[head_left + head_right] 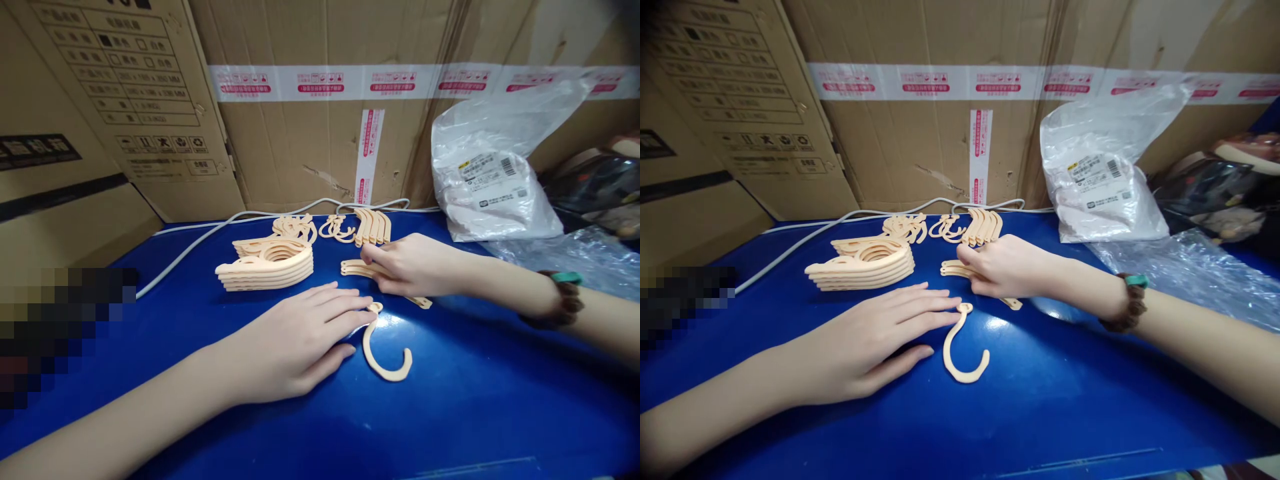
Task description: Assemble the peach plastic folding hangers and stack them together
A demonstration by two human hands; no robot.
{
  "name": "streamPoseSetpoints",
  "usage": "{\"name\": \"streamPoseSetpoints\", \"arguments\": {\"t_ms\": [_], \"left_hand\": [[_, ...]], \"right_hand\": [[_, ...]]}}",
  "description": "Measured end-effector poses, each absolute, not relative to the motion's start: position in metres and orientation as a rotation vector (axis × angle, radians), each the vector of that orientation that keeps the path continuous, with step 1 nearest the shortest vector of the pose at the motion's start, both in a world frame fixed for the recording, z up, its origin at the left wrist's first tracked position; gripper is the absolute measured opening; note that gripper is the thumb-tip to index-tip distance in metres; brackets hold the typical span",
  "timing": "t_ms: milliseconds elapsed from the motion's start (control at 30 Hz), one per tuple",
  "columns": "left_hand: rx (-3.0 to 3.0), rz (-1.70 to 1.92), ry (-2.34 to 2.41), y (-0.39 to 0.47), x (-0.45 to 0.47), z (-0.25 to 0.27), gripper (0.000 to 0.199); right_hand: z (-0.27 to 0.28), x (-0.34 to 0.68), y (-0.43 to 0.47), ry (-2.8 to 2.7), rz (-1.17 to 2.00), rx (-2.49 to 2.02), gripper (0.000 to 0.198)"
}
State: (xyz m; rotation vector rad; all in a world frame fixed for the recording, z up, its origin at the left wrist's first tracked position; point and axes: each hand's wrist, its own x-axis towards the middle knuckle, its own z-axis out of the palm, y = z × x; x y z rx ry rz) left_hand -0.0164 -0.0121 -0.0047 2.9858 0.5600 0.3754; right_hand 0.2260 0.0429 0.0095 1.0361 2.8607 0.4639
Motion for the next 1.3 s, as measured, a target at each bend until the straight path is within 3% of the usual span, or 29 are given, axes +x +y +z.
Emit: {"name": "streamPoseSetpoints", "arguments": {"t_ms": [167, 333, 500, 600, 700, 867, 933, 1100, 1300], "left_hand": [[3.105, 0.544, 0.72, -0.009, -0.016, -0.004, 0.031], [3.33, 0.596, 0.925, 0.002, -0.012, -0.008, 0.029], [3.466, 0.48, 0.924, 0.013, 0.001, -0.012, 0.027], [3.491, 0.434, 0.913, 0.014, 0.01, -0.012, 0.028], [3.495, 0.388, 0.953, 0.012, 0.015, -0.011, 0.029], [3.448, 0.341, 1.023, 0.011, 0.016, -0.013, 0.032], [3.434, 0.349, 1.037, 0.012, 0.015, -0.014, 0.028], [3.462, 0.328, 1.109, 0.014, 0.014, -0.011, 0.02], [3.353, 0.337, 1.053, 0.009, 0.011, -0.007, 0.02]], "right_hand": [[0.016, 0.231, 0.035, 2.908, 0.587, 0.979, 0.024], [0.021, 0.23, 0.006, 3.086, 0.266, 0.762, 0.017], [0.015, 0.22, -0.016, 3.071, 0.738, 0.502, 0.016], [0.013, 0.223, -0.012, 3.165, 0.833, 0.391, 0.022], [0.009, 0.228, 0.001, 3.37, 0.472, 0.563, 0.016], [-0.002, 0.226, 0.022, 3.319, -1.312, 1.611, 0.015], [-0.005, 0.223, 0.025, 3.072, -1.757, 1.833, 0.019], [-0.008, 0.219, 0.023, 2.891, -1.919, 1.944, 0.02], [-0.013, 0.223, 0.023, 3.024, -1.642, 1.955, 0.023]]}}
